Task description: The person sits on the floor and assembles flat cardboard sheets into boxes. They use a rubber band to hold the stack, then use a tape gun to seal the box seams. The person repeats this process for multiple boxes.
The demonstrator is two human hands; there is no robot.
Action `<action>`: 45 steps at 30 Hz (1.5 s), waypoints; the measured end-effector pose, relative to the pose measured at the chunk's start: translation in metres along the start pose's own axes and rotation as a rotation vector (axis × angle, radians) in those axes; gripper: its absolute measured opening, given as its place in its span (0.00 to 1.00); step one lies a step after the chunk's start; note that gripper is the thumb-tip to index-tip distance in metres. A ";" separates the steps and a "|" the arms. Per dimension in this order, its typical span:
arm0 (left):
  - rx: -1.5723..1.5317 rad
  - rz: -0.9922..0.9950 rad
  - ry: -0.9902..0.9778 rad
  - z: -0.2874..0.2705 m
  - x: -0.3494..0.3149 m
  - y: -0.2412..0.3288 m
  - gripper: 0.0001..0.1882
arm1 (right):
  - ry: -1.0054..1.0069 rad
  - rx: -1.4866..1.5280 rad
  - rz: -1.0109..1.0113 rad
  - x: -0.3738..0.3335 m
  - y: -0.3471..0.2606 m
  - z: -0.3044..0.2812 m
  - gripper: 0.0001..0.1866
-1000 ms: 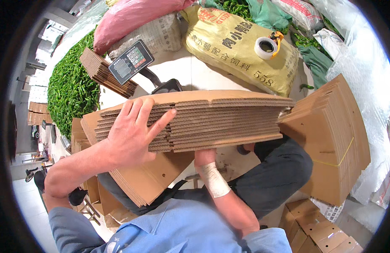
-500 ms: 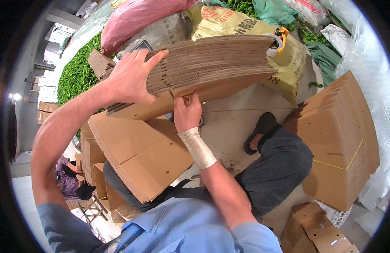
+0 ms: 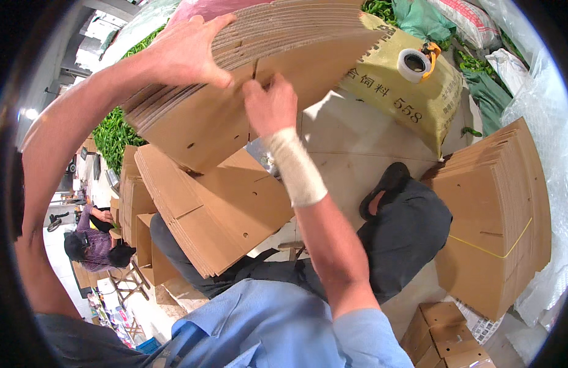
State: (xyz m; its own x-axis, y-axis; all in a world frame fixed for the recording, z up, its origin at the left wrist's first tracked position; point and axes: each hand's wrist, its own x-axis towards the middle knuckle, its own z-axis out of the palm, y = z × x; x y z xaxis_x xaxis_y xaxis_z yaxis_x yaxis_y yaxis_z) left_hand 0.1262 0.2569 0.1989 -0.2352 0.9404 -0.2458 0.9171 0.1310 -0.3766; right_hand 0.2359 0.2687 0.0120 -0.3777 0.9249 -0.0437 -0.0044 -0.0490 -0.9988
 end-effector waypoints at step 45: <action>-1.793 -0.635 0.547 0.167 0.014 0.130 0.48 | -0.522 0.361 -0.047 0.090 0.020 -0.073 0.28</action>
State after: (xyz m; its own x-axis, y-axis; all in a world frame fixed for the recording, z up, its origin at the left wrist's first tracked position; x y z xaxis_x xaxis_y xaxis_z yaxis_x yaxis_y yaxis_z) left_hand 0.1889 0.2350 -0.0026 -0.8163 0.5724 -0.0775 0.0544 0.2098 0.9762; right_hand 0.2698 0.3785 -0.0139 -0.7708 0.6279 0.1077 -0.3095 -0.2212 -0.9248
